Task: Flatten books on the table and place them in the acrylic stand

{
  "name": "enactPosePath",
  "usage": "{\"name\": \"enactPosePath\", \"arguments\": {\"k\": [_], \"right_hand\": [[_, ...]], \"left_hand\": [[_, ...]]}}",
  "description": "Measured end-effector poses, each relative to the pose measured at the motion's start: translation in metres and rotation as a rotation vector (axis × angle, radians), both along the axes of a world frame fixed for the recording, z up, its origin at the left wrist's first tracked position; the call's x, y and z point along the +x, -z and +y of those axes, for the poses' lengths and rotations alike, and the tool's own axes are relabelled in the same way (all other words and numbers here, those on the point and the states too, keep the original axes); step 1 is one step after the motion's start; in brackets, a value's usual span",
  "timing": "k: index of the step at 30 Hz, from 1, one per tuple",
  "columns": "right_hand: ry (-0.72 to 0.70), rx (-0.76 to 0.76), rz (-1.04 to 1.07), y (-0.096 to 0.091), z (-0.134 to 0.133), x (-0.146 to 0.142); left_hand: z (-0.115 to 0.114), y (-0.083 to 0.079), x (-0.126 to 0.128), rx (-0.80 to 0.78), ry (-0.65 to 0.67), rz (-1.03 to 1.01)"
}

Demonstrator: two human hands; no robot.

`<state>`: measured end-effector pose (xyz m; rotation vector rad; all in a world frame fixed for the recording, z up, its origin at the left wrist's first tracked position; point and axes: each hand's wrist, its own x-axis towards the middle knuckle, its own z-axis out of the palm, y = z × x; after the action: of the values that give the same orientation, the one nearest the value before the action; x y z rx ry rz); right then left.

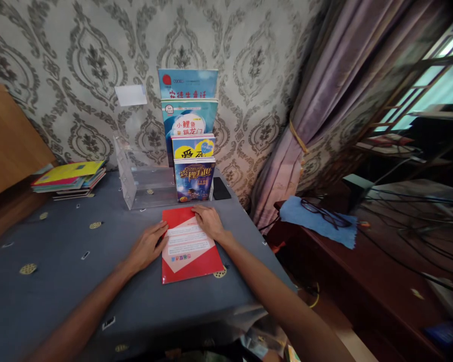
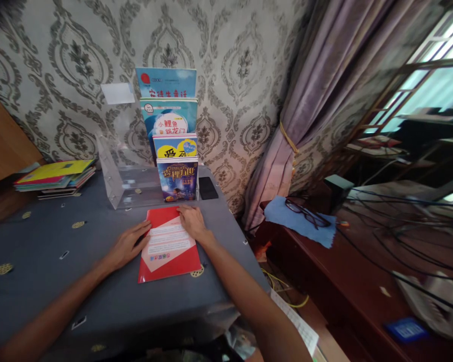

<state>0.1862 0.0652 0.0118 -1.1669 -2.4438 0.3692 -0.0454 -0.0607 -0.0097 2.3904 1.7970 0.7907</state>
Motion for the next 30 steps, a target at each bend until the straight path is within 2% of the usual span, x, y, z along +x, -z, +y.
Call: {"name": "enactPosePath", "arguments": {"k": [12, 19, 25, 30], "right_hand": [[0.003, 0.026, -0.021, -0.001, -0.001, -0.002], [-0.011, 0.029, -0.022, 0.003, 0.002, -0.002], [-0.06, 0.008, -0.054, 0.006, -0.002, 0.001], [-0.065, 0.023, -0.057, 0.011, -0.015, 0.006]], "left_hand": [[-0.054, -0.01, 0.012, 0.062, 0.107, 0.035], [-0.09, -0.017, 0.021, 0.049, 0.171, 0.218], [-0.092, -0.017, 0.026, 0.062, 0.137, 0.265], [-0.09, -0.016, 0.026, 0.061, 0.144, 0.247]]}}
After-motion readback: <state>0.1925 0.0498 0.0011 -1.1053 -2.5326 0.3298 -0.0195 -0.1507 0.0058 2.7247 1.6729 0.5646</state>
